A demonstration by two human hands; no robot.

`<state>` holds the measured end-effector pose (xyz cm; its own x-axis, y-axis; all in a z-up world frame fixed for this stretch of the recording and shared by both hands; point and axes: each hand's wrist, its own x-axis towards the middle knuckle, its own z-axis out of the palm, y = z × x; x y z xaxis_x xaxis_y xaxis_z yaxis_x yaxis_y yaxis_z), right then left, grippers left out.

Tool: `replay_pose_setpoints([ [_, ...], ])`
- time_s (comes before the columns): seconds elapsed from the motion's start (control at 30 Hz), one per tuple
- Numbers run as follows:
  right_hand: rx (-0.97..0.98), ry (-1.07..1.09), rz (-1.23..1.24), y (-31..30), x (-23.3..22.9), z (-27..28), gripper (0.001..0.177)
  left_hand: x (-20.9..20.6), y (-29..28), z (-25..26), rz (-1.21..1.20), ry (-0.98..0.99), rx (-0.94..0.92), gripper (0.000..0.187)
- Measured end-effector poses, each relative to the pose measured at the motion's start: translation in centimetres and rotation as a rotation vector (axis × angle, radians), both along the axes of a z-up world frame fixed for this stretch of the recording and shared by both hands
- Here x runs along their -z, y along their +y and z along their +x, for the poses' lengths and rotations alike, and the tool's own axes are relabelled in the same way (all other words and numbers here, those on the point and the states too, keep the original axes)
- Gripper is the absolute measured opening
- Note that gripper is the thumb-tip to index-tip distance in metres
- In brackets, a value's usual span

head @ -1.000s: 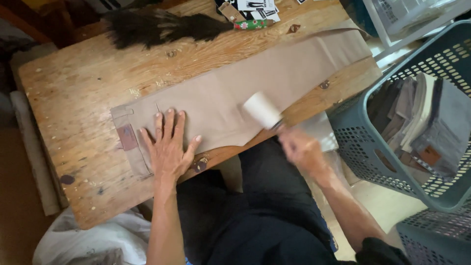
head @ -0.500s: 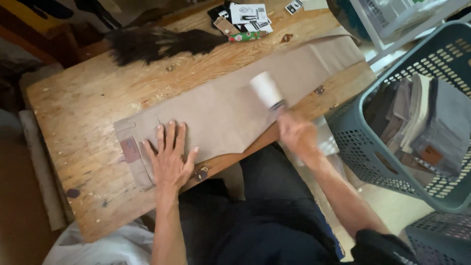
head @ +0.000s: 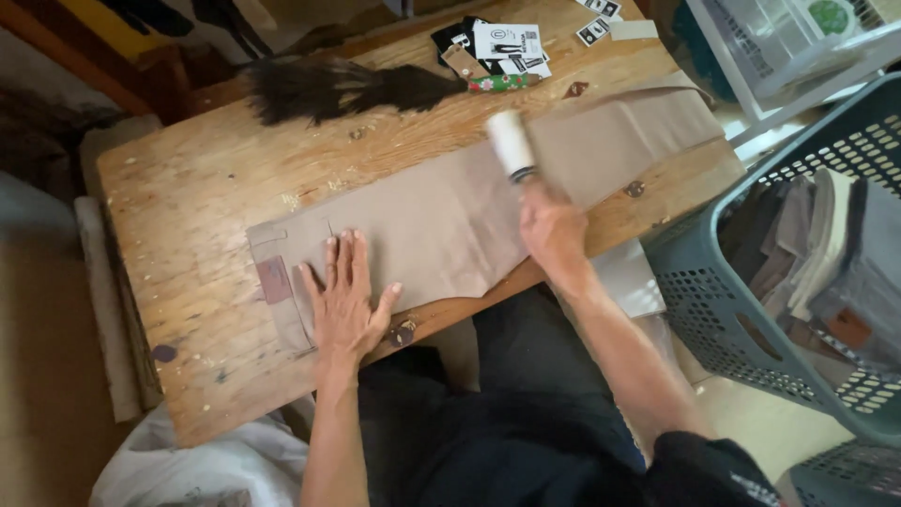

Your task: Using a lint roller on a pair of pants, folding them, and placing them into a plastic bag for packaging.

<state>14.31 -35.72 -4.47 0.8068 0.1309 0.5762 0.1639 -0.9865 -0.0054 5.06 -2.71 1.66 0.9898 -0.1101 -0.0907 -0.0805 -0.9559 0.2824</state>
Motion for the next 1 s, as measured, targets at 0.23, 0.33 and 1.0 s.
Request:
replay_pose_setpoints([
  [0.23,-0.474,-0.037,-0.291,8.8,-5.2,-5.4,0.021,0.4,0.0,0.3,-0.008,-0.05,-0.023,0.095],
  [0.33,-0.659,0.133,0.023,7.6,-0.8,-4.3,0.025,0.4,0.1,0.3,-0.024,-0.069,-0.022,0.098],
  [1.0,0.007,0.095,0.157,-1.5,1.2,-0.7,0.022,-5.5,-8.3,3.8,0.039,0.197,0.043,0.085],
])
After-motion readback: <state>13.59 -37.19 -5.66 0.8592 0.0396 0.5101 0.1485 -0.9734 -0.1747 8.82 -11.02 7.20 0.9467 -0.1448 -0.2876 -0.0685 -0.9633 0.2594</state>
